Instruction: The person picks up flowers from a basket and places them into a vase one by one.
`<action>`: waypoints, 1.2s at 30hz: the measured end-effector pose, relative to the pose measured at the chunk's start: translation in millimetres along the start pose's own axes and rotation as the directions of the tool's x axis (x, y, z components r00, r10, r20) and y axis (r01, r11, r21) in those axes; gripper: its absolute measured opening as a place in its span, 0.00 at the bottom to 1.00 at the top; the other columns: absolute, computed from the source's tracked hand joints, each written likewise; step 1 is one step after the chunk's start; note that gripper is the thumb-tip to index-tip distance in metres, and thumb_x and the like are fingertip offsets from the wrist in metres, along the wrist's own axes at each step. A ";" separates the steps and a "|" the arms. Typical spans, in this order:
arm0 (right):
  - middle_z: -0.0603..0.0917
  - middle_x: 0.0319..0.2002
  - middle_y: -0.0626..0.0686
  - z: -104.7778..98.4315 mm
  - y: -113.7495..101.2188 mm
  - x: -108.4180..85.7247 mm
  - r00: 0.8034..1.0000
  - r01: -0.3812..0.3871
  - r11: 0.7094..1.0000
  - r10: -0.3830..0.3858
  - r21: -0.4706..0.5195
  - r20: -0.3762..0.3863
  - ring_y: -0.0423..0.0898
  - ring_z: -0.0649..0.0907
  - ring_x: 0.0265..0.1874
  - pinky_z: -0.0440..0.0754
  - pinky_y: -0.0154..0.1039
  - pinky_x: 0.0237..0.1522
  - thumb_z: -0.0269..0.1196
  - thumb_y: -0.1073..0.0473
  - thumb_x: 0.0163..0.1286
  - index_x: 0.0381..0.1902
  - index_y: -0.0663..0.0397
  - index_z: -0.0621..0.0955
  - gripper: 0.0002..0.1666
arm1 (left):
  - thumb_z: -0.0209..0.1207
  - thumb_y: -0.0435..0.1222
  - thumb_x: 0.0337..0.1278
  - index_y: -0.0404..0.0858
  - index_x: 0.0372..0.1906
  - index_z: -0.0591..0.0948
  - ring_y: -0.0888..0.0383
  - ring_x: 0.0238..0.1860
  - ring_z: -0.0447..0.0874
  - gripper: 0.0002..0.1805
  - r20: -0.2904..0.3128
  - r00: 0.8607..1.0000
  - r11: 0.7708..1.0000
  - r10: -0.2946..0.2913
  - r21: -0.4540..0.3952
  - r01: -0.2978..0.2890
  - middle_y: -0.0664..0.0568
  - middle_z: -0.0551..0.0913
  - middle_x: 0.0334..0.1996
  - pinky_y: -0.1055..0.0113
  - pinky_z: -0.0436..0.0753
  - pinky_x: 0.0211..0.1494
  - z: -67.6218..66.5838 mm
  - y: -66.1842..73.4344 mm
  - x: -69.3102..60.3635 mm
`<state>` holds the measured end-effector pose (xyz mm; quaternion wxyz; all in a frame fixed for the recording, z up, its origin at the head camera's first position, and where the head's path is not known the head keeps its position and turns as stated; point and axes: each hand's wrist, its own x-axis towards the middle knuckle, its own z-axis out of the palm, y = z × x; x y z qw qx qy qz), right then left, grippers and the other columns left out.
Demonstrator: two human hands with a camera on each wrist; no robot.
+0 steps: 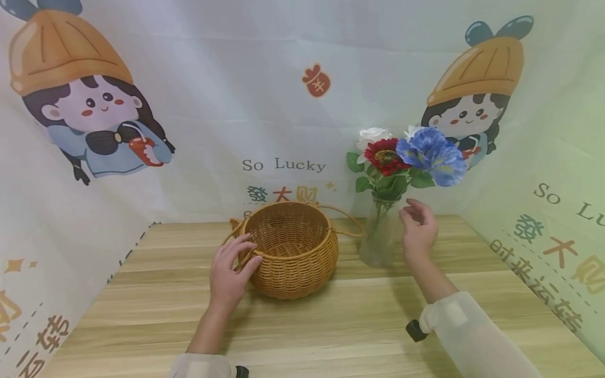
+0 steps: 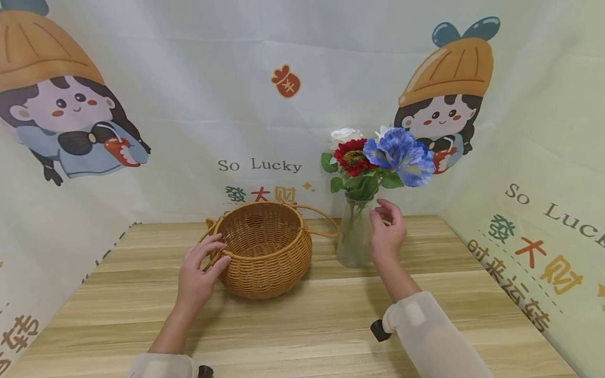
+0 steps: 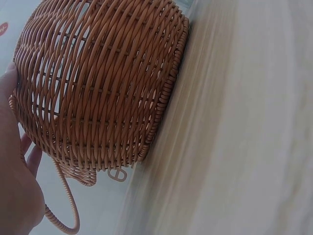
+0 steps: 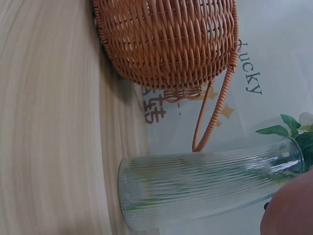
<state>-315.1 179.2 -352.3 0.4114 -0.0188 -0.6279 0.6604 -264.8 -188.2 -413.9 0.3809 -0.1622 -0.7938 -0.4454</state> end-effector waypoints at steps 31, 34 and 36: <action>0.78 0.52 0.66 -58.1 12.0 5.8 0.904 0.111 0.913 0.071 -0.393 0.421 0.50 0.77 0.48 0.73 0.40 0.51 0.60 0.62 0.71 0.58 0.67 0.74 0.21 | 0.71 0.36 0.50 0.42 0.43 0.84 0.50 0.58 0.72 0.13 -0.009 1.000 1.000 0.011 -0.009 -0.011 0.52 0.80 0.58 0.49 0.66 0.61 -0.8 -0.5 0.8; 0.77 0.53 0.69 -67.5 12.1 6.9 0.857 0.228 0.879 0.024 -0.419 0.515 0.61 0.76 0.51 0.73 0.53 0.52 0.59 0.62 0.71 0.59 0.69 0.73 0.22 | 0.70 0.36 0.51 0.42 0.43 0.84 0.49 0.58 0.73 0.13 -0.004 1.000 1.000 0.017 -0.008 -0.017 0.51 0.80 0.57 0.49 0.66 0.61 -1.4 -0.7 0.7; 0.76 0.54 0.71 -71.9 12.1 7.2 0.824 0.288 0.858 0.004 -0.425 0.567 0.66 0.75 0.51 0.73 0.59 0.52 0.59 0.62 0.71 0.59 0.71 0.72 0.24 | 0.70 0.36 0.51 0.42 0.43 0.84 0.48 0.57 0.73 0.13 0.000 1.000 1.000 0.020 -0.006 -0.020 0.50 0.81 0.57 0.48 0.67 0.60 -2.9 -0.8 1.3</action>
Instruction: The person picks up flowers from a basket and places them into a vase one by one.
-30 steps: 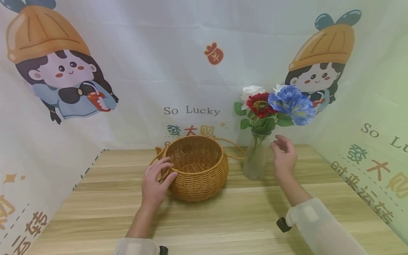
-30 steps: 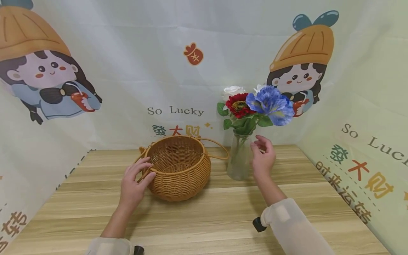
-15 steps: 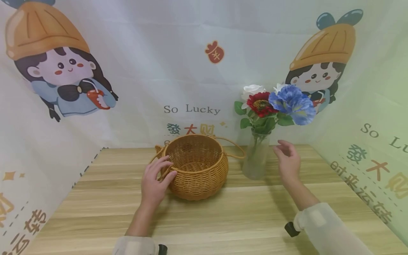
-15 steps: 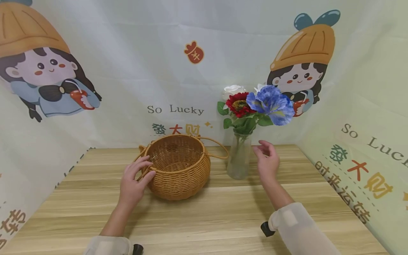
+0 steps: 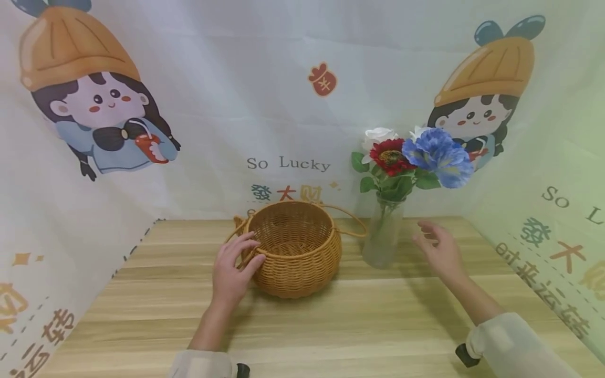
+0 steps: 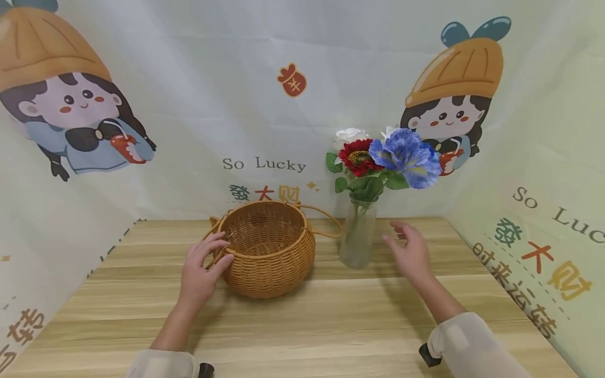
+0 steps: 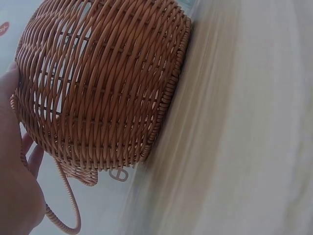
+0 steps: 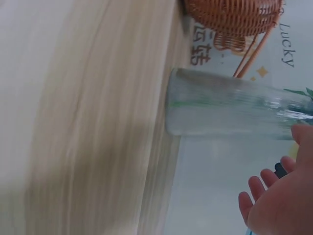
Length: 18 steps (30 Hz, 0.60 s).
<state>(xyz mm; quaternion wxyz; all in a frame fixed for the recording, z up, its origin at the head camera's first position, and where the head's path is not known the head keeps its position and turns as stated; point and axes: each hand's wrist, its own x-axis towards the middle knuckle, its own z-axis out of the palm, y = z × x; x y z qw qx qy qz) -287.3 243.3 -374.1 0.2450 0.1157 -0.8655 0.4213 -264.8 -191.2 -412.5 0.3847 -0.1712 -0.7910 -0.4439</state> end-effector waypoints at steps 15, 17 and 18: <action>0.75 0.56 0.73 -5.4 16.4 -11.0 0.955 0.272 0.929 -0.227 -0.252 0.191 0.72 0.72 0.56 0.63 0.67 0.59 0.66 0.59 0.64 0.60 0.72 0.72 0.31 | 0.66 0.40 0.59 0.42 0.58 0.79 0.50 0.63 0.71 0.22 0.205 0.978 0.996 -0.048 0.079 0.032 0.50 0.73 0.65 0.51 0.75 0.57 -39.7 -1.0 4.5; 0.75 0.57 0.73 -7.9 20.0 -13.8 0.950 0.284 0.921 -0.234 -0.268 0.205 0.72 0.71 0.56 0.63 0.68 0.59 0.66 0.57 0.64 0.60 0.71 0.72 0.32 | 0.65 0.42 0.59 0.42 0.60 0.78 0.49 0.63 0.71 0.24 0.227 0.972 0.994 -0.053 0.109 0.029 0.49 0.72 0.66 0.50 0.75 0.58 -44.7 -2.5 3.5; 0.75 0.57 0.73 -9.6 21.6 -15.5 0.949 0.287 0.918 -0.233 -0.274 0.212 0.72 0.71 0.56 0.63 0.68 0.58 0.66 0.57 0.64 0.61 0.70 0.72 0.32 | 0.65 0.43 0.60 0.43 0.61 0.77 0.47 0.64 0.70 0.24 0.237 0.970 0.992 -0.057 0.124 0.028 0.48 0.72 0.66 0.49 0.74 0.59 -47.1 -3.3 3.1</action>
